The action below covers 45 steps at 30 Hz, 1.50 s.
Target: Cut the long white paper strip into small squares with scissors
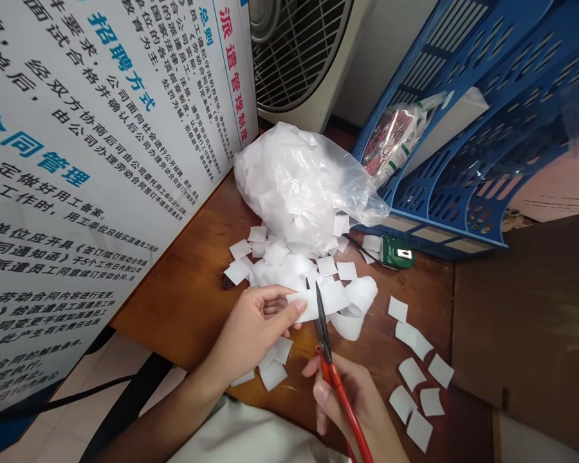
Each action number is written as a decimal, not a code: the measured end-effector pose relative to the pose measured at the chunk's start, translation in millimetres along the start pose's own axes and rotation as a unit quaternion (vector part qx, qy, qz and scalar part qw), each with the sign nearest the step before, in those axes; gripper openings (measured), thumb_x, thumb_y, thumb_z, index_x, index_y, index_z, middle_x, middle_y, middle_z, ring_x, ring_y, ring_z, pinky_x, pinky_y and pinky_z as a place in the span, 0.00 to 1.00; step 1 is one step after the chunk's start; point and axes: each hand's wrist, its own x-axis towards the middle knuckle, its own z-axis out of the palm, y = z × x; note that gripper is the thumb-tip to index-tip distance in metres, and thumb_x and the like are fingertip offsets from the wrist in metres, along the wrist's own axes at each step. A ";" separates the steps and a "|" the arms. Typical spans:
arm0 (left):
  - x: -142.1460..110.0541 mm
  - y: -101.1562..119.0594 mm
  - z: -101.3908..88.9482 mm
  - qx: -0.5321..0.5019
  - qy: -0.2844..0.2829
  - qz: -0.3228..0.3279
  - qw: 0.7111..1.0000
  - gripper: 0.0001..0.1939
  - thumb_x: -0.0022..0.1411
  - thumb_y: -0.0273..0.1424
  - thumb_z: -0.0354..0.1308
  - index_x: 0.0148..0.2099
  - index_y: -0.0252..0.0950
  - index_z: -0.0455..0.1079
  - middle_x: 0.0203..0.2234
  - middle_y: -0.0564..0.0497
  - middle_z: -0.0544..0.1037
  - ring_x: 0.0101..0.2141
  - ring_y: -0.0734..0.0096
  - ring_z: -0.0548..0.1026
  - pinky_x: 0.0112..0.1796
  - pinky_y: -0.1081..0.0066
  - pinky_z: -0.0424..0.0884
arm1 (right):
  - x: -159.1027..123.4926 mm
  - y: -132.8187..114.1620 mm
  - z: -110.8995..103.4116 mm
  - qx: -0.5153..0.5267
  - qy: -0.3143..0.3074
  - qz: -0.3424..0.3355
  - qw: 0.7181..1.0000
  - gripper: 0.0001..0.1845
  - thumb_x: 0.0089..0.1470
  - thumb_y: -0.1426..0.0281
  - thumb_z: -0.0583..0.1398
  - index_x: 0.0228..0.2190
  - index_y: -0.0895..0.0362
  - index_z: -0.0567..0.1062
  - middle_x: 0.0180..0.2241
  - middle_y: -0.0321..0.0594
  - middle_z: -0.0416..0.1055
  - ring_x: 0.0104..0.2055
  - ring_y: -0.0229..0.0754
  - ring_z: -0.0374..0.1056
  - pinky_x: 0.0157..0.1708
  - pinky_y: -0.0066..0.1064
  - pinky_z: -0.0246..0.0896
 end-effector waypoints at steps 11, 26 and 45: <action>0.0 0.5 -0.2 0.024 0.009 0.000 1.000 0.12 0.64 0.39 0.65 0.42 0.34 0.80 0.24 0.52 0.79 0.27 0.74 0.76 0.29 0.78 0.73 | 1.8 9.7 -7.5 -0.011 -0.034 0.012 0.999 0.30 0.56 0.44 0.61 0.39 0.61 0.71 0.26 0.33 0.62 0.20 0.29 0.57 0.22 0.23 0.55; 2.2 -4.9 -1.1 0.024 0.005 -0.002 1.000 0.10 0.62 0.37 0.66 0.40 0.34 0.80 0.24 0.51 0.79 0.26 0.72 0.76 0.29 0.76 0.73 | 2.9 9.9 -7.3 -0.037 -0.064 0.060 0.996 0.31 0.55 0.43 0.61 0.36 0.60 0.71 0.18 0.35 0.66 0.18 0.32 0.62 0.16 0.19 0.49; -1.4 -5.7 -5.8 0.041 0.018 0.001 0.999 0.13 0.63 0.40 0.65 0.41 0.34 0.79 0.25 0.52 0.80 0.25 0.73 0.76 0.28 0.77 0.72 | -5.3 17.3 -6.1 -0.078 0.007 0.045 0.996 0.29 0.52 0.43 0.63 0.26 0.57 0.66 0.14 0.32 0.62 0.15 0.32 0.56 0.18 0.24 0.52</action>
